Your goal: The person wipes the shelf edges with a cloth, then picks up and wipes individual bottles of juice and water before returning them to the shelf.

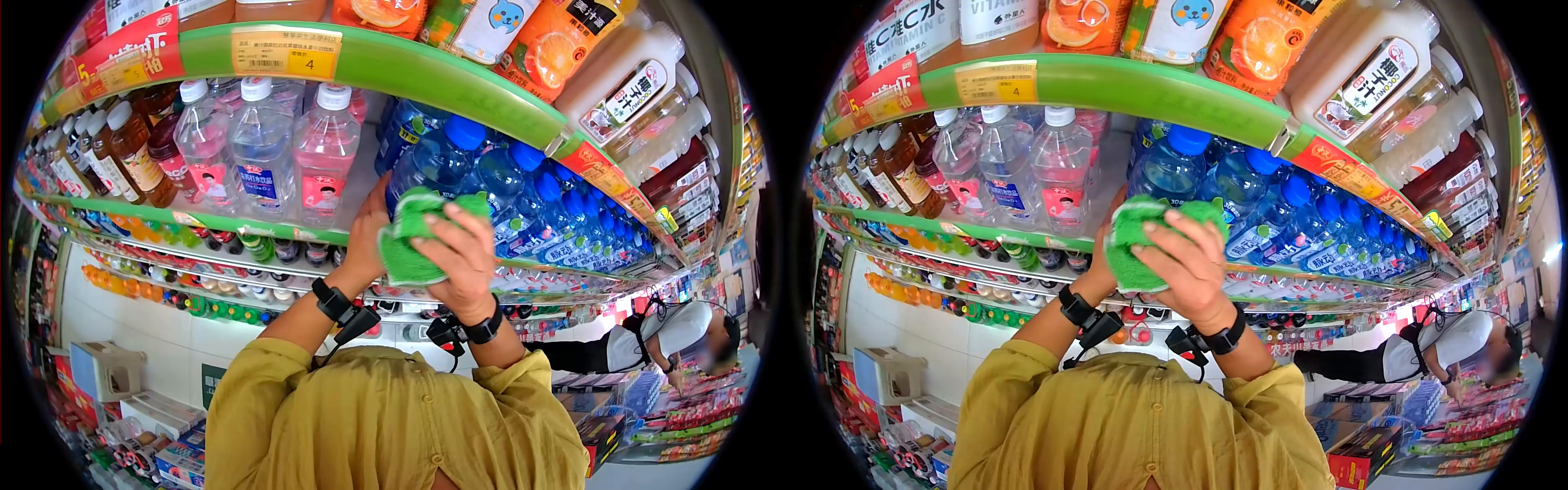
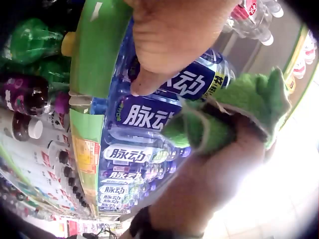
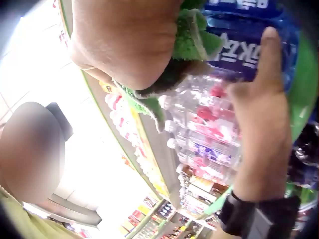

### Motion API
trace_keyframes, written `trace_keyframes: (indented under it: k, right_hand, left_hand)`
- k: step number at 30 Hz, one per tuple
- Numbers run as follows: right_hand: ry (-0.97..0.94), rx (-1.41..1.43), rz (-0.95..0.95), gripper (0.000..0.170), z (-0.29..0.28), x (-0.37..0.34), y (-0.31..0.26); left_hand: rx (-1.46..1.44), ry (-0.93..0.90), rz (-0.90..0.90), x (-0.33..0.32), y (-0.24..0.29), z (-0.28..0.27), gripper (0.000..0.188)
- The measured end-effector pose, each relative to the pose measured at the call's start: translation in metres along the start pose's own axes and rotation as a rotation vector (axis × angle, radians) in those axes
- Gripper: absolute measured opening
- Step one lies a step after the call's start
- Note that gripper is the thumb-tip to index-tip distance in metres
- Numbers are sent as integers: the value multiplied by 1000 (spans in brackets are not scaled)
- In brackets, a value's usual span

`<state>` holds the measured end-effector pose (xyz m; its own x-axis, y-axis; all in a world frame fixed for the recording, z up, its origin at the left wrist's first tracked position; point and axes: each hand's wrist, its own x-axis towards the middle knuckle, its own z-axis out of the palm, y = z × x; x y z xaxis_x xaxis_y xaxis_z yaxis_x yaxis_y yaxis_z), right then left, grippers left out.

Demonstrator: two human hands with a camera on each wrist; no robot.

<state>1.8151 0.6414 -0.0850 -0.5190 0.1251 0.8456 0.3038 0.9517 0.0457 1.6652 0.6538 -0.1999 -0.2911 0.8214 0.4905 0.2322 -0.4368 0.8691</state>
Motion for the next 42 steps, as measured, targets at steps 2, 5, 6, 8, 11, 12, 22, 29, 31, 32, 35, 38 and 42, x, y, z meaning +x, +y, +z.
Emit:
trace_keyframes:
  k: [2, 5, 6, 8, 11, 12, 22, 29, 31, 32, 35, 38, 42]
  right_hand:
    - [104, -86, -12, 27, -5, 12, 3]
    - [189, -112, 15, 44, 2, 42, 13]
    - [150, -107, 37, 48, 7, 47, 18]
    - [70, -96, 80, 56, 17, 52, 25]
    - [89, -110, 81, 62, 29, 48, 19]
    - [106, -121, 72, 59, 31, 44, 21]
    - [139, -74, 81, 46, 39, 19, 19]
    - [31, -80, 100, 47, 37, 1, 8]
    - [71, -14, 128, 47, 31, 4, 8]
    - [95, -29, 112, 47, 26, 8, 7]
    - [163, -78, 50, 49, 16, 28, 11]
    - [163, -104, 28, 50, 15, 49, 19]
    - [108, -127, -16, 53, 24, 70, 28]
  left_hand:
    - [163, 17, 88, 2, 15, -3, 94]
    - [303, -51, 10, 1, 13, -2, 101]
    - [339, -35, 4, 1, 15, 1, 102]
    - [382, -15, 3, 2, 14, 4, 101]
    - [397, 3, 18, 3, 5, 6, 96]
    - [380, 12, 33, 2, 6, 6, 94]
    - [376, 64, 188, 2, 13, 7, 73]
    - [400, -70, 100, 2, 17, 0, 66]
    - [414, -47, 63, 0, 6, 5, 68]
    - [447, -46, 74, 0, 1, 7, 79]
    - [406, 12, 3, 1, 4, 11, 92]
    - [438, 32, -49, 2, 8, 15, 102]
    - [523, 133, 49, 2, 15, 16, 98]
